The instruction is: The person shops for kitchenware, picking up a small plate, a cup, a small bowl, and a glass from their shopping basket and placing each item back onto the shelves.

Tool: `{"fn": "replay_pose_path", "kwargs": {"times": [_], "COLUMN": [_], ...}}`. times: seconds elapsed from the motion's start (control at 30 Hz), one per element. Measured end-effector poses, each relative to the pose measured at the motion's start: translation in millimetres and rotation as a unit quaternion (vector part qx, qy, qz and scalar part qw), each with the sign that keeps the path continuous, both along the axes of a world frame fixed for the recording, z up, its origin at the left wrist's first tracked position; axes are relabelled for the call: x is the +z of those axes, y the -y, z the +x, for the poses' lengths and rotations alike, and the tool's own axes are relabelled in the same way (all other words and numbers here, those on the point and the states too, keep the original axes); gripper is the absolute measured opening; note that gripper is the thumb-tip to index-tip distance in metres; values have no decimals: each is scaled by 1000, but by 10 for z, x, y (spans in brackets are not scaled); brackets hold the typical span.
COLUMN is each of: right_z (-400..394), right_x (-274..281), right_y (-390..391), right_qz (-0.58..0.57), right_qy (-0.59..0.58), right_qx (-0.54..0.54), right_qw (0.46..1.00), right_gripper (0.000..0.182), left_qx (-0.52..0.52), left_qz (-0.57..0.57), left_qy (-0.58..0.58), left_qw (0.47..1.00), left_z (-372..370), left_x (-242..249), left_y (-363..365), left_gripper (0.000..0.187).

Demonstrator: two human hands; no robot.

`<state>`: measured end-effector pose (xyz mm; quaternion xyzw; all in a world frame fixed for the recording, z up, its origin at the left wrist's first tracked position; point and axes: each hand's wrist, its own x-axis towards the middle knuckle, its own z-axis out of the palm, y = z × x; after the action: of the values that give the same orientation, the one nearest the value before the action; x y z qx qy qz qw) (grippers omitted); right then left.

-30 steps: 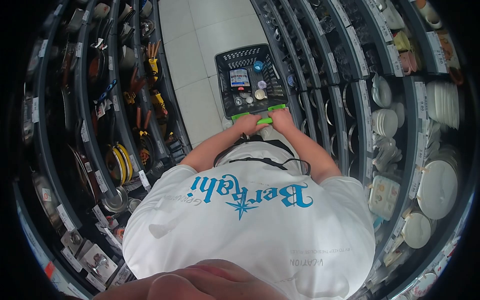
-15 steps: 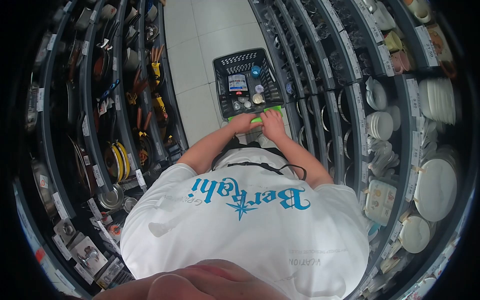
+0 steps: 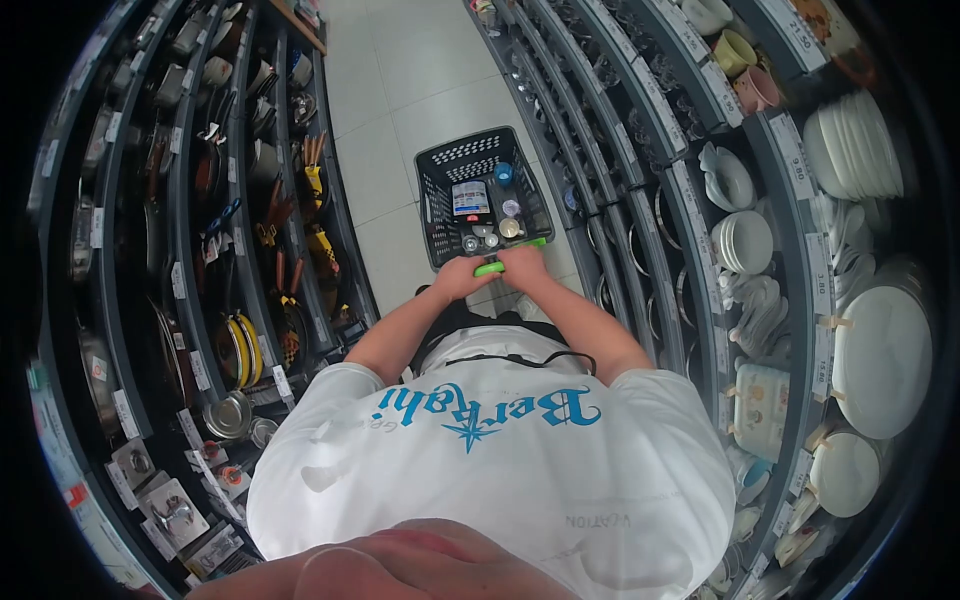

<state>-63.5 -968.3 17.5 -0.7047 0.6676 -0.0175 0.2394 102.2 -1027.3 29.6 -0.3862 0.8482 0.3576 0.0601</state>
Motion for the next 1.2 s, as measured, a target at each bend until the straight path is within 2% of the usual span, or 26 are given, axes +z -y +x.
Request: {"fn": "replay_pose_path", "kwargs": {"times": [0.07, 0.13, 0.2, 0.47, 0.57, 0.67, 1.0, 1.13, 1.2], "right_z": [1, -5, -6, -14, -15, -28, -22, -68, -106], "right_x": [7, 74, 135, 13, 30, 90, 209, 203, 211], "right_y": [-45, -51, -36, 13, 22, 59, 149, 204, 262], "right_qz": [-12, -29, 40, 31, 35, 33, 110, 140, 156], "right_qy": [6, 7, -17, -8, -8, -12, -37, -57, -65], "right_qx": [-2, 1, 24, -15, -9, 5, 18, 48, 52], "right_qw": [1000, 1000, 999, 999, 999, 999, 993, 987, 984], "right_gripper": [24, 25, 24, 16, 15, 13, 11, 12, 13], "left_qx": [29, 17, 7, -9, -17, -4, -9, 3, -2], "left_qz": [-14, -2, 6, -48, -29, -24, 1, 61, 23], "left_qy": [-9, 7, 20, 18, 24, 32, 23, 8, 9], "left_qw": [999, 1000, 1000, 999, 999, 999, 1000, 998, 1000], "left_z": [21, 7, -12, -26, -25, -61, -66, -96, -103], "left_x": [-2, 46, 31, -77, -132, 20, -19, -12, -23], "left_y": [-92, -132, -147, -107, -46, -45, -47, -8, 31], "left_gripper": [48, 47, 46, 30, 28, 26, 26, 27, 26]}}
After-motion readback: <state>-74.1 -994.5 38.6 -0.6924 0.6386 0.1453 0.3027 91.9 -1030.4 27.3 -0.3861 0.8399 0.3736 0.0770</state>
